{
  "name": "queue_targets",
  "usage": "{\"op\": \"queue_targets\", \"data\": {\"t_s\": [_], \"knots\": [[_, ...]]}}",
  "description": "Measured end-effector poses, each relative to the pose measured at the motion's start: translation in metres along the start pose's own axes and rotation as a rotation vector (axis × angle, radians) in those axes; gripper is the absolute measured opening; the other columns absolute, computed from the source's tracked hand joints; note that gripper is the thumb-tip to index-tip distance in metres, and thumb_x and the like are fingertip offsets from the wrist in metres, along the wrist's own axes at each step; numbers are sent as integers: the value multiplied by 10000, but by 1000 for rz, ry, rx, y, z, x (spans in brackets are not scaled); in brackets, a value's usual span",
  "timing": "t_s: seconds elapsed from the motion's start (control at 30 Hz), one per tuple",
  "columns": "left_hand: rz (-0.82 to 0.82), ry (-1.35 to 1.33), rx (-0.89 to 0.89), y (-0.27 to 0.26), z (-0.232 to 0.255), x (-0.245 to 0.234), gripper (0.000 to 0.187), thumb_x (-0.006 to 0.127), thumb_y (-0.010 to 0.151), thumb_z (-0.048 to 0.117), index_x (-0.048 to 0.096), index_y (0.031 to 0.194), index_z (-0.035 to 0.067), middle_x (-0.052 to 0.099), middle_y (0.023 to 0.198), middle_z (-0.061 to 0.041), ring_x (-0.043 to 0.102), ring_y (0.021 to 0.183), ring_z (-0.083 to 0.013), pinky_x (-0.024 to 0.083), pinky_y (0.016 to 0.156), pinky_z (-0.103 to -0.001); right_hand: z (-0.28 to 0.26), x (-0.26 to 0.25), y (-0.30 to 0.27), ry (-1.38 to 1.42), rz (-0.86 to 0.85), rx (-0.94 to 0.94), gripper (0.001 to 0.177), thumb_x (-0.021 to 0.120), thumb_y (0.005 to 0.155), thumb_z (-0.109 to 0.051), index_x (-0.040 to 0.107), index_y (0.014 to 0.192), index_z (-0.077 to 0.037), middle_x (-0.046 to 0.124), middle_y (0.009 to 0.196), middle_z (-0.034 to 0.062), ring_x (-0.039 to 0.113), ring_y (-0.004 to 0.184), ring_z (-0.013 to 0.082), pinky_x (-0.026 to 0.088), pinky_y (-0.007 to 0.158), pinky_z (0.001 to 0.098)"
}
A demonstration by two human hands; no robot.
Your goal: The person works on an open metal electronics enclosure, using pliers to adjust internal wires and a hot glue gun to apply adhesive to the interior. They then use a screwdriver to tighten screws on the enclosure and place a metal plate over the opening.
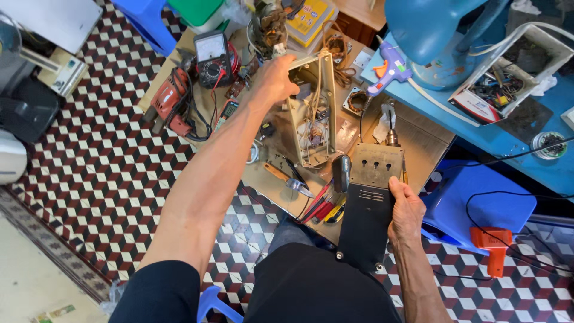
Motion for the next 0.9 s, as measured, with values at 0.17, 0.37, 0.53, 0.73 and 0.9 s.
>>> {"op": "queue_targets", "data": {"t_s": [0.17, 0.37, 0.53, 0.73, 0.9], "knots": [[-183, 42, -99, 19, 19, -48, 616, 932, 644, 165, 685, 1190, 18, 732, 941, -182, 728, 901, -329, 568, 794, -431, 9, 37, 0, 307, -188, 205, 264, 650, 985, -205, 685, 1170, -20, 740, 1114, 83, 717, 985, 188, 576, 898, 365], [-456, -336, -349, 52, 35, -64, 549, 813, 677, -28, 649, 1201, -25, 740, 1062, -153, 778, 836, -256, 641, 616, -356, 32, 108, 10, 528, -265, 326, 352, 658, 977, -226, 653, 1269, -30, 709, 1228, 93, 654, 1128, 229, 510, 1011, 435], [-530, -268, -347, 74, 40, -67, 582, 806, 699, -33, 640, 1257, -18, 739, 1116, -163, 784, 881, -288, 642, 684, -368, 42, 149, 17, 758, -281, 279, 350, 678, 962, -195, 641, 1275, -43, 701, 1244, 86, 650, 1148, 230, 507, 1039, 439], [-558, -277, -349, 83, 42, -59, 621, 804, 702, -31, 588, 1284, -35, 714, 1164, -162, 775, 948, -283, 646, 688, -387, 46, 147, 14, 879, -207, 227, 365, 667, 972, -202, 627, 1302, -50, 701, 1260, 80, 648, 1170, 226, 486, 1068, 434], [-574, -261, -340, 84, 46, -55, 573, 801, 716, -14, 613, 1257, -33, 727, 1142, -155, 775, 951, -279, 643, 713, -382, 42, 146, 13, 904, -178, 174, 353, 662, 979, -186, 626, 1300, -43, 695, 1271, 81, 644, 1179, 227, 492, 1068, 440]]}}
Point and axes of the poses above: each hand's wrist, its own y-axis towards the middle knuckle, its own x-axis out of the palm, z = x × y, the point moved 6 cm from there along y, towards the middle knuckle
